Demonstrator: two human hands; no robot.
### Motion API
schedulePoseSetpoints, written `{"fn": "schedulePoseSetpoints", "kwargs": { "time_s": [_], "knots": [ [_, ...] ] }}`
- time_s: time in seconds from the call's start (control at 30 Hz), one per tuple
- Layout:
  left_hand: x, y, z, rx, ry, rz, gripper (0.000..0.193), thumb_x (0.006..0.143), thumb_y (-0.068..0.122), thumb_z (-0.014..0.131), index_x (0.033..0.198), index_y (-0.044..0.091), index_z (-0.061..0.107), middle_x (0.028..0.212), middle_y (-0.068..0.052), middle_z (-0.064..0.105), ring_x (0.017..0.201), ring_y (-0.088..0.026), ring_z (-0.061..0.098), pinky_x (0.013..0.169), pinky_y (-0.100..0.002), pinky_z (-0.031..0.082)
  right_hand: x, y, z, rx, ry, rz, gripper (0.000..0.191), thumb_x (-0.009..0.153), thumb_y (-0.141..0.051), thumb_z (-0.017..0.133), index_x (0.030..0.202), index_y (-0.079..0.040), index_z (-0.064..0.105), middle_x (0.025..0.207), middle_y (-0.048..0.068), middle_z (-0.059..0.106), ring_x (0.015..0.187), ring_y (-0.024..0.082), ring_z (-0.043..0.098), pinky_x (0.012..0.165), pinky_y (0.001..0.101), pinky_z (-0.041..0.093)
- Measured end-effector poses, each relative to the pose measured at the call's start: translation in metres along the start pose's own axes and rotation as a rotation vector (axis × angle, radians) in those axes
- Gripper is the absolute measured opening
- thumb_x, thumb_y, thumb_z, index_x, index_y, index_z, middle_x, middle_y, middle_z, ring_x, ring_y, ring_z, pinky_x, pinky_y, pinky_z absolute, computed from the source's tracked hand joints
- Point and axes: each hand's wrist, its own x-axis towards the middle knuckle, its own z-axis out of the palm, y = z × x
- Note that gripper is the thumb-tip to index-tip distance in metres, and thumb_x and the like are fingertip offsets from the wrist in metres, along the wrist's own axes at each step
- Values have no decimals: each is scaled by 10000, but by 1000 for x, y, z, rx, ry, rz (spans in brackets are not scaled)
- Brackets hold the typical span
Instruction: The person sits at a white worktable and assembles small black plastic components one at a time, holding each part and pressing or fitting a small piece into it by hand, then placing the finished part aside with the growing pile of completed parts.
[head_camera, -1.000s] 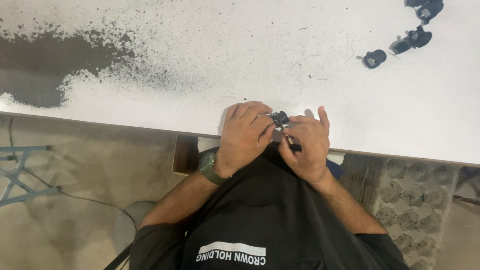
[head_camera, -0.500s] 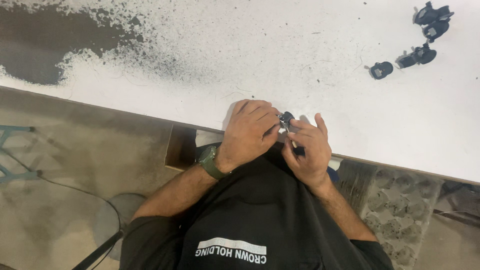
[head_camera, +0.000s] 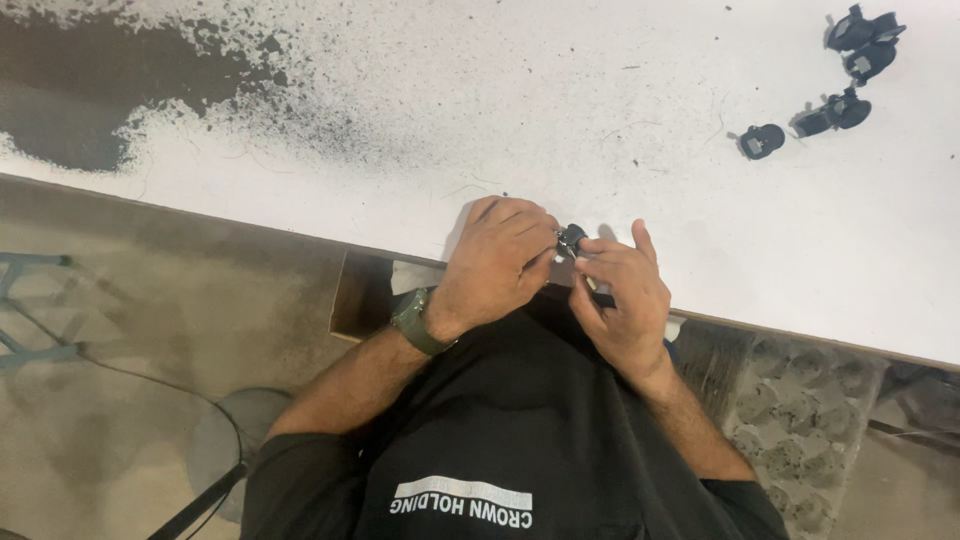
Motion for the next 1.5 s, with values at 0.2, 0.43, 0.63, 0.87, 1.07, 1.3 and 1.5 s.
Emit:
{"fn": "schedulePoseSetpoints", "kwargs": {
  "time_s": [0.2, 0.43, 0.63, 0.87, 1.07, 1.3, 1.5],
  "knots": [
    [1, -1, -2, -34, -35, 0, 151, 851, 98, 722, 997, 89, 685, 1101, -3, 694, 1151, -212, 613, 1022, -434, 407, 6, -7, -8, -3, -56, 47, 267, 834, 69, 775, 1039, -61, 663, 1079, 87, 735, 1075, 238, 725, 1246, 569, 375],
    [4, 0, -6, -85, -52, 8, 128, 859, 93, 708, 982, 83, 676, 1042, -10, 690, 1132, -229, 631, 1030, -433, 418, 11, -9, -15, 10, -95, 72, 228, 856, 41, 766, 1021, -72, 655, 1050, 72, 728, 1076, 235, 726, 1241, 581, 380],
    [5, -1, -8, -84, -79, 20, 116, 862, 99, 705, 976, 84, 687, 1045, -9, 702, 1131, -226, 632, 1026, -438, 416, 13, -13, -18, 10, -115, 79, 196, 870, 21, 760, 1008, -72, 658, 1036, 67, 725, 1075, 232, 722, 1247, 581, 375],
    [6, -2, -9, -57, -105, 36, 122, 852, 115, 708, 966, 80, 685, 1043, -21, 702, 1145, -239, 628, 1017, -442, 407, 17, -15, -19, -53, -164, 73, 216, 837, 26, 758, 1005, -81, 674, 1035, 74, 720, 1108, 241, 711, 1238, 592, 371],
    [6, 0, -7, -37, -91, -25, 83, 856, 127, 707, 918, 87, 670, 1059, -29, 696, 1138, -226, 626, 1042, -447, 425, 16, -7, -28, 97, -144, 98, 205, 874, 61, 687, 1022, -80, 683, 1052, 69, 714, 1158, 260, 706, 1265, 594, 317],
    [-4, -16, -12, 237, 34, -87, 135, 892, 186, 739, 986, 96, 706, 1354, -117, 608, 1312, -279, 543, 1177, -571, 331, 21, 17, -40, -45, -18, 191, 294, 950, 72, 599, 1157, -97, 722, 1085, 84, 652, 1321, 327, 635, 1324, 629, 236],
    [-1, -9, -16, 279, 25, -116, 684, 810, 378, 807, 1327, -34, 633, 1525, -232, 438, 1398, -381, 429, 1148, -625, 301, 26, 10, -25, -123, -136, 119, 538, 782, -180, 839, 1270, -40, 659, 1260, 173, 575, 1349, 385, 461, 1178, 675, 201]
  ]
}}
